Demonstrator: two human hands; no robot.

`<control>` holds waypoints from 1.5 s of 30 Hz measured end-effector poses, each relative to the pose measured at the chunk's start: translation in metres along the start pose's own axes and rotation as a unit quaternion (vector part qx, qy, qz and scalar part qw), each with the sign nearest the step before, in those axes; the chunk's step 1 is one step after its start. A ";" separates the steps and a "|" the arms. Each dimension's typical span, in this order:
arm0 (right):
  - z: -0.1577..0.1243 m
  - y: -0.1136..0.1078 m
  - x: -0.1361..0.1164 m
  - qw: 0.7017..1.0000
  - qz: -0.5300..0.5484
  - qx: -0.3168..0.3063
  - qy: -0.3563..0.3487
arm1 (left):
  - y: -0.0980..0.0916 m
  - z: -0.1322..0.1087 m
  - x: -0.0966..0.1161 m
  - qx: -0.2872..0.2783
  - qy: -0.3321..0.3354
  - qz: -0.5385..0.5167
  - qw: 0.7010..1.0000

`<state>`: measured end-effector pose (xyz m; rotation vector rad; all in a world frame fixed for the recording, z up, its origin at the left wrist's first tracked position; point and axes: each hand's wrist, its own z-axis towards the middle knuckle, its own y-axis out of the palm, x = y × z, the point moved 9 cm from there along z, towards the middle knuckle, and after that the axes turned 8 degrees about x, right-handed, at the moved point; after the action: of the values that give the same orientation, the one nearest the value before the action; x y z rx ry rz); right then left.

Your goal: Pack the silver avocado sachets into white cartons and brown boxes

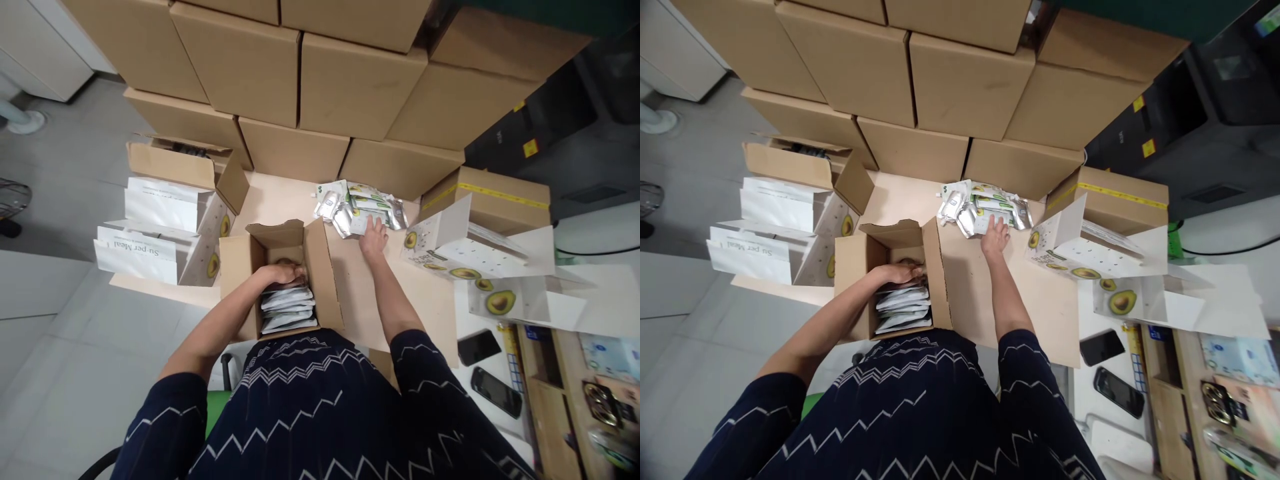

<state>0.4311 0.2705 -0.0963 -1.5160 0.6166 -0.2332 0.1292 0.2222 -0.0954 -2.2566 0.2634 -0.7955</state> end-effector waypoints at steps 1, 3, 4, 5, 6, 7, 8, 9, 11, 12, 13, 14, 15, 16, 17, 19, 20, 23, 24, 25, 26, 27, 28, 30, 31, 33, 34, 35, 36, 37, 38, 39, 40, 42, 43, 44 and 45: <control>0.004 0.009 0.007 0.999 -0.026 -0.022 0.001 | 0.001 -0.002 0.001 -0.008 -0.007 0.005 1.000; 0.009 0.022 0.018 0.997 -0.049 -0.058 -0.001 | 0.001 -0.010 0.003 -0.015 -0.024 0.008 1.000; 0.010 0.025 0.021 0.996 -0.052 -0.066 -0.006 | -0.002 -0.014 0.005 -0.012 -0.030 0.005 0.999; 0.010 0.026 0.023 0.996 -0.052 -0.066 -0.014 | -0.004 -0.020 0.006 -0.006 -0.036 -0.001 0.999; 0.009 0.023 0.023 0.997 -0.049 -0.059 -0.022 | -0.008 -0.026 0.007 0.002 -0.042 -0.007 0.999; 0.007 0.019 0.023 0.998 -0.042 -0.047 -0.030 | -0.011 -0.034 0.008 0.012 -0.044 -0.017 0.999; 0.005 0.011 0.022 0.998 -0.031 -0.031 -0.038 | -0.013 -0.041 0.009 0.023 -0.042 -0.031 0.998; 0.002 0.003 0.020 0.999 -0.013 -0.017 -0.047 | -0.014 -0.050 0.010 0.031 -0.038 -0.046 0.998; -0.006 -0.016 0.020 0.997 0.046 0.005 -0.057 | -0.012 -0.066 0.011 0.040 -0.031 -0.074 0.996; -0.011 -0.027 0.020 0.995 0.086 0.014 -0.058 | -0.009 -0.072 0.010 0.041 -0.033 -0.077 0.996; -0.017 -0.039 0.021 0.989 0.134 0.025 -0.056 | -0.006 -0.078 0.009 0.043 -0.038 -0.072 0.996; -0.023 -0.053 0.022 0.979 0.192 0.039 -0.053 | -0.003 -0.083 0.007 0.047 -0.046 -0.063 0.996; -0.031 -0.068 0.022 0.962 0.262 0.055 -0.051 | -0.001 -0.086 0.007 0.052 -0.051 -0.055 0.996; -0.040 -0.084 0.019 0.936 0.342 0.071 -0.052 | 0.000 -0.089 0.007 0.060 -0.054 -0.050 0.995; -0.050 -0.100 0.015 0.899 0.426 0.082 -0.056 | 0.001 -0.090 0.008 0.067 -0.056 -0.048 0.995; -0.073 -0.131 -0.003 0.814 0.571 0.077 -0.073 | 0.001 -0.092 0.010 0.074 -0.055 -0.048 0.995; -0.085 -0.146 -0.017 0.780 0.617 0.064 -0.088 | 0.002 -0.092 0.011 0.074 -0.054 -0.046 0.995; -0.124 -0.186 -0.072 0.766 0.619 0.013 -0.170 | 0.003 -0.093 0.012 0.074 -0.060 -0.036 0.995; -0.137 -0.194 -0.093 0.782 0.587 -0.009 -0.209 | 0.003 -0.094 0.012 0.080 -0.064 -0.033 0.994; -0.150 -0.199 -0.114 0.802 0.542 -0.032 -0.251 | 0.002 -0.095 0.011 0.088 -0.067 -0.031 0.993; -0.162 -0.200 -0.134 0.821 0.486 -0.056 -0.295 | 0.001 -0.095 0.012 0.097 -0.067 -0.031 0.993; -0.173 -0.197 -0.152 0.837 0.424 -0.077 -0.338 | 0.000 -0.096 0.013 0.106 -0.064 -0.032 0.992; -0.183 -0.192 -0.168 0.850 0.358 -0.094 -0.376 | -0.001 -0.097 0.014 0.113 -0.061 -0.032 0.991; -0.196 -0.174 -0.194 0.863 0.226 -0.120 -0.435 | -0.004 -0.098 0.017 0.125 -0.060 -0.019 0.990; -0.201 -0.163 -0.204 0.865 0.164 -0.132 -0.455 | -0.005 -0.099 0.017 0.134 -0.062 -0.002 0.989; -0.204 -0.138 -0.220 0.859 0.059 -0.155 -0.485 | -0.010 -0.101 0.019 0.161 -0.071 0.037 0.984; -0.204 -0.125 -0.226 0.853 0.019 -0.166 -0.495 | -0.012 -0.102 0.020 0.176 -0.074 0.054 0.980; -0.202 -0.112 -0.232 0.847 -0.013 -0.177 -0.501 | -0.014 -0.103 0.020 0.191 -0.077 0.066 0.976; -0.200 -0.100 -0.237 0.842 -0.036 -0.188 -0.505 | -0.015 -0.105 0.021 0.203 -0.077 0.073 0.973; -0.197 -0.087 -0.241 0.836 -0.051 -0.200 -0.508 | -0.015 -0.106 0.022 0.211 -0.077 0.078 0.971; -0.195 -0.076 -0.245 0.830 -0.060 -0.213 -0.512 | -0.015 -0.107 0.023 0.217 -0.074 0.084 0.970; -0.194 -0.065 -0.249 0.823 -0.065 -0.225 -0.517 | -0.014 -0.108 0.025 0.220 -0.067 0.089 0.969; -0.194 -0.055 -0.253 0.815 -0.069 -0.238 -0.524 | -0.012 -0.109 0.027 0.220 -0.058 0.093 0.969; -0.198 -0.036 -0.257 0.795 -0.087 -0.266 -0.539 | -0.008 -0.110 0.032 0.216 -0.038 0.100 0.971; -0.201 -0.027 -0.257 0.783 -0.103 -0.284 -0.544 | -0.007 -0.110 0.033 0.215 -0.030 0.104 0.970; -0.206 -0.018 -0.256 0.769 -0.121 -0.304 -0.548 | -0.006 -0.110 0.035 0.219 -0.026 0.112 0.969; -0.211 -0.011 -0.254 0.755 -0.137 -0.325 -0.552 | -0.007 -0.111 0.035 0.226 -0.024 0.123 0.966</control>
<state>0.1155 0.2189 -0.0144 -2.0580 -0.5632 0.7256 0.0888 0.1502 -0.0133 -1.7709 0.2995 -0.5965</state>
